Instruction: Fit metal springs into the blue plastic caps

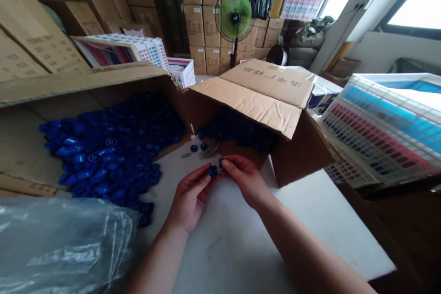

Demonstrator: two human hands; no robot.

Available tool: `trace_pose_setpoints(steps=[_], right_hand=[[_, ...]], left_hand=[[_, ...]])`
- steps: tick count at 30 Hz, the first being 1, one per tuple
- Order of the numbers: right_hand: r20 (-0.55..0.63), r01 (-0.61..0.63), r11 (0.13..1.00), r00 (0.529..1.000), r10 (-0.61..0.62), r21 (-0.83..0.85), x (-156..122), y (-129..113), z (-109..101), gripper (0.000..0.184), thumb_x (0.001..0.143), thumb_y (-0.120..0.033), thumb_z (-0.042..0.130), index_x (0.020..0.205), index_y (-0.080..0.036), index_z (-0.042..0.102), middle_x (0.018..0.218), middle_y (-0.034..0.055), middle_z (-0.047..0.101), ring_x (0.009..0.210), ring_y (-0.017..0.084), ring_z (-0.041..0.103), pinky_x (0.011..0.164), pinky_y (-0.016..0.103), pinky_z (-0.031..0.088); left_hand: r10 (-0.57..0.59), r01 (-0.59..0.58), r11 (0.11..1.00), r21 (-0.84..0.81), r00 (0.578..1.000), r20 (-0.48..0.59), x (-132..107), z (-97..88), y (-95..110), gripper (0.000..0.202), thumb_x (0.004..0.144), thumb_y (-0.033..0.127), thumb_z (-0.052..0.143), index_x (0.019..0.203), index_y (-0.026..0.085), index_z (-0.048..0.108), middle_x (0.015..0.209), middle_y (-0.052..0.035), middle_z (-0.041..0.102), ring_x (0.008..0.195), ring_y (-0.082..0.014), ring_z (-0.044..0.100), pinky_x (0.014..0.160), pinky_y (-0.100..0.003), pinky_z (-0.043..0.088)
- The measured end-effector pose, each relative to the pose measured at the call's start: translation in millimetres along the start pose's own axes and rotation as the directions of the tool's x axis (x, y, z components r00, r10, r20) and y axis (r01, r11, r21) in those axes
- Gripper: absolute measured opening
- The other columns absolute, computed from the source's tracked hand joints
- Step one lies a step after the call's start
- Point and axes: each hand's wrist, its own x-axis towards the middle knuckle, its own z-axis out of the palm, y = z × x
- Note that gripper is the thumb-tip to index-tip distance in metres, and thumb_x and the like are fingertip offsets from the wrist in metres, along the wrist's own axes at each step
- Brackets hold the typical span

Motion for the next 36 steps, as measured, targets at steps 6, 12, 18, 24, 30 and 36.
trace_pose_setpoints(steps=[6, 12, 18, 24, 30, 36], right_hand=[[0.044, 0.038, 0.998, 0.998, -0.036, -0.053, -2.5, -2.1, 2.3, 0.048, 0.075, -0.044, 0.070, 0.109, -0.010, 0.061, 0.100, 0.0067, 0.060, 0.085, 0.003, 0.058, 0.080, 0.013, 0.050], [0.027, 0.012, 1.000, 1.000, -0.013, 0.028, -1.1, -3.2, 2.0, 0.049, 0.074, -0.045, 0.070, 0.108, -0.010, 0.060, 0.099, 0.0057, 0.059, 0.081, 0.003, 0.057, 0.079, 0.015, 0.050], [0.061, -0.106, 0.973, 0.994, 0.096, 0.203, 0.6, -6.2, -0.1, 0.052, 0.074, -0.049, 0.070, 0.102, -0.009, 0.054, 0.093, 0.0046, 0.059, 0.079, 0.005, 0.058, 0.079, 0.022, 0.052], [0.072, -0.181, 0.957, 0.983, 0.169, 0.227, 2.6, -3.2, -2.4, 0.055, 0.071, -0.050, 0.072, 0.100, -0.007, 0.052, 0.096, 0.0059, 0.058, 0.081, 0.006, 0.058, 0.084, 0.023, 0.052], [0.120, -0.172, 0.963, 0.981, 0.150, 0.206, 2.2, 3.8, -5.0, 0.048, 0.075, -0.046, 0.071, 0.099, -0.008, 0.056, 0.098, 0.0058, 0.058, 0.084, 0.005, 0.057, 0.086, 0.023, 0.052], [0.093, -0.178, 0.968, 0.982, 0.164, 0.177, 1.8, 6.8, -6.9, 0.048, 0.073, -0.046, 0.072, 0.098, -0.008, 0.055, 0.098, 0.0058, 0.058, 0.086, 0.006, 0.057, 0.086, 0.022, 0.052]], left_hand=[[-0.026, 0.026, 0.999, 0.024, 1.000, 0.013, 1.9, -3.5, -1.0, 0.037, 0.066, 0.015, 0.078, 0.102, 0.016, 0.072, 0.100, -0.0090, 0.074, 0.087, -0.0146, 0.070, 0.080, -0.020, 0.057], [-0.071, 0.071, 0.997, -0.018, 0.997, -0.005, 1.0, -2.3, -0.1, 0.037, 0.067, 0.012, 0.076, 0.103, 0.015, 0.072, 0.097, -0.0090, 0.074, 0.081, -0.0142, 0.071, 0.075, -0.018, 0.059], [-0.092, 0.093, 0.992, -0.082, 0.996, 0.014, 0.3, -0.4, 2.2, 0.032, 0.070, 0.008, 0.071, 0.101, 0.016, 0.071, 0.095, -0.0086, 0.074, 0.078, -0.0135, 0.071, 0.072, -0.017, 0.060], [-0.070, 0.069, 0.993, -0.096, 0.998, -0.003, 1.2, -0.4, 2.3, 0.030, 0.072, 0.008, 0.069, 0.100, 0.015, 0.071, 0.096, -0.0086, 0.074, 0.079, -0.0136, 0.072, 0.073, -0.016, 0.060], [-0.033, 0.036, 0.995, -0.088, 0.999, 0.036, 0.6, -1.1, 0.1, 0.030, 0.071, 0.011, 0.073, 0.100, 0.015, 0.071, 0.097, -0.0070, 0.074, 0.082, -0.0131, 0.071, 0.076, -0.017, 0.059], [-0.014, 0.016, 0.999, -0.051, 0.999, 0.030, -1.9, 1.6, 0.1, 0.033, 0.068, 0.014, 0.077, 0.100, 0.015, 0.071, 0.094, -0.0071, 0.074, 0.079, -0.0123, 0.071, 0.076, -0.018, 0.059]])
